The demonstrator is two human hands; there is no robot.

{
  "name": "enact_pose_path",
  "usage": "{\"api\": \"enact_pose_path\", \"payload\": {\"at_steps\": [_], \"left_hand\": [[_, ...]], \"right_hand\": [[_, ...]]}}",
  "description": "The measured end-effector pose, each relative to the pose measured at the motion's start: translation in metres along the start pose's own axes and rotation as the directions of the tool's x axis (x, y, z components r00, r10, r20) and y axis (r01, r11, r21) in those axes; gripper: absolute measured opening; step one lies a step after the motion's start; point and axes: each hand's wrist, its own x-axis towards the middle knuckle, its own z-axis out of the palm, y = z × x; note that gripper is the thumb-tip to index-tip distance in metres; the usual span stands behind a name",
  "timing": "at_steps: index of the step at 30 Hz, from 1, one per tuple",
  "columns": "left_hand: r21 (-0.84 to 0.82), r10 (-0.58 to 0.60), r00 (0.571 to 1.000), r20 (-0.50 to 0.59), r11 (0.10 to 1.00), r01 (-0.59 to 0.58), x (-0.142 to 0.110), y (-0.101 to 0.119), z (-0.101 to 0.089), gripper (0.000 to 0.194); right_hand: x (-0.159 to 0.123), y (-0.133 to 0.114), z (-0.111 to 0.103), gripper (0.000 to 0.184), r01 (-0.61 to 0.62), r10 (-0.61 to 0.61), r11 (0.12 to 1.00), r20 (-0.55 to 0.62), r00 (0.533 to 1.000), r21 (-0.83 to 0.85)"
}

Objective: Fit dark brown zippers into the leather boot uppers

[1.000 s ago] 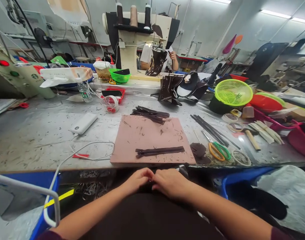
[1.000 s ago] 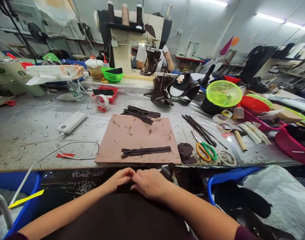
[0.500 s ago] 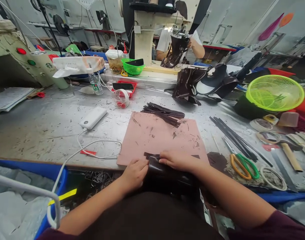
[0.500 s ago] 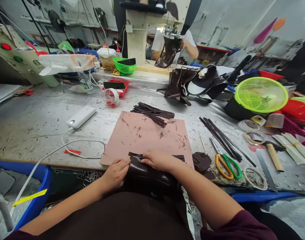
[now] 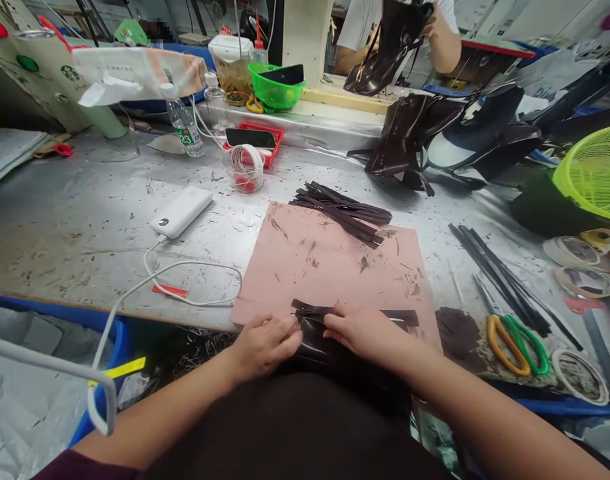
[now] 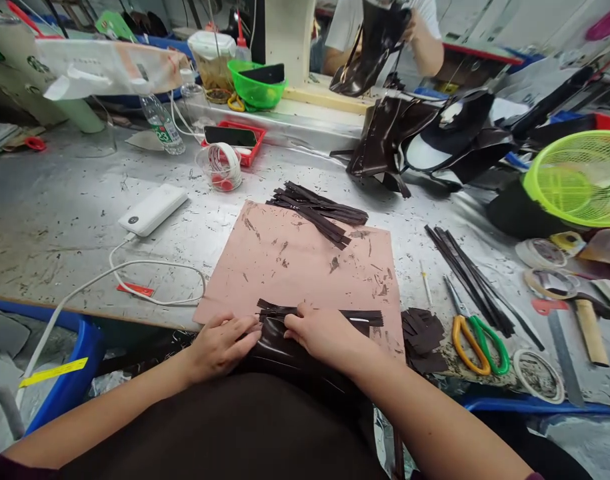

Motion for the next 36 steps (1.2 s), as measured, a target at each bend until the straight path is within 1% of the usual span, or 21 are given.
{"api": "enact_pose_path", "payload": {"at_steps": [3, 7, 11, 17, 23, 26, 28, 31, 33, 36], "left_hand": [[0.017, 0.0, 1.0, -0.024, 1.0, 0.001, 0.002, 0.003, 0.0, 0.024], [0.056, -0.045, 0.997, -0.059, 0.997, 0.049, 0.003, 0.009, 0.002, 0.017], [0.08, -0.071, 0.995, -0.069, 0.994, 0.077, 0.003, 0.013, 0.004, 0.012], [0.109, -0.078, 0.995, -0.064, 0.99, 0.084, 0.005, 0.015, 0.004, 0.013], [0.129, -0.113, 0.994, -0.007, 0.985, 0.113, 0.007, 0.018, 0.002, 0.014], [0.159, -0.101, 0.995, -0.014, 0.982, 0.102, 0.008, 0.019, 0.002, 0.019], [0.196, -0.082, 0.997, 0.01, 0.977, 0.078, 0.008, 0.02, 0.002, 0.018], [0.211, -0.058, 0.993, 0.103, 0.977, 0.035, 0.01, 0.019, 0.0, 0.016], [0.173, -0.055, 0.988, 0.144, 0.984, 0.03, 0.012, 0.015, -0.003, 0.018], [0.061, -0.09, 0.972, 0.218, 0.995, 0.079, 0.017, 0.007, -0.01, 0.02]], "right_hand": [[0.002, 0.0, 0.001, 0.026, -0.005, 0.005, 1.0, -0.01, 1.0, -0.005], [0.003, 0.001, 0.003, 0.026, -0.02, 0.02, 1.0, -0.023, 1.0, 0.016], [0.003, 0.003, 0.005, 0.024, -0.032, 0.033, 0.999, -0.042, 0.999, 0.032], [0.002, 0.003, 0.007, 0.023, -0.048, 0.051, 0.998, -0.065, 0.997, 0.044], [0.003, 0.002, 0.003, 0.023, -0.055, 0.057, 0.997, -0.034, 0.998, 0.053], [0.004, 0.001, 0.002, 0.023, -0.071, 0.072, 0.996, -0.017, 0.997, 0.061], [0.003, 0.001, 0.001, 0.023, -0.086, 0.087, 0.993, -0.012, 0.996, 0.077], [0.002, 0.002, 0.001, 0.026, -0.11, 0.114, 0.987, -0.025, 0.993, 0.12], [0.001, 0.002, 0.0, 0.028, -0.124, 0.13, 0.982, -0.031, 0.991, 0.142], [0.001, 0.002, 0.001, 0.028, -0.148, 0.154, 0.98, -0.03, 0.988, 0.136]]}}
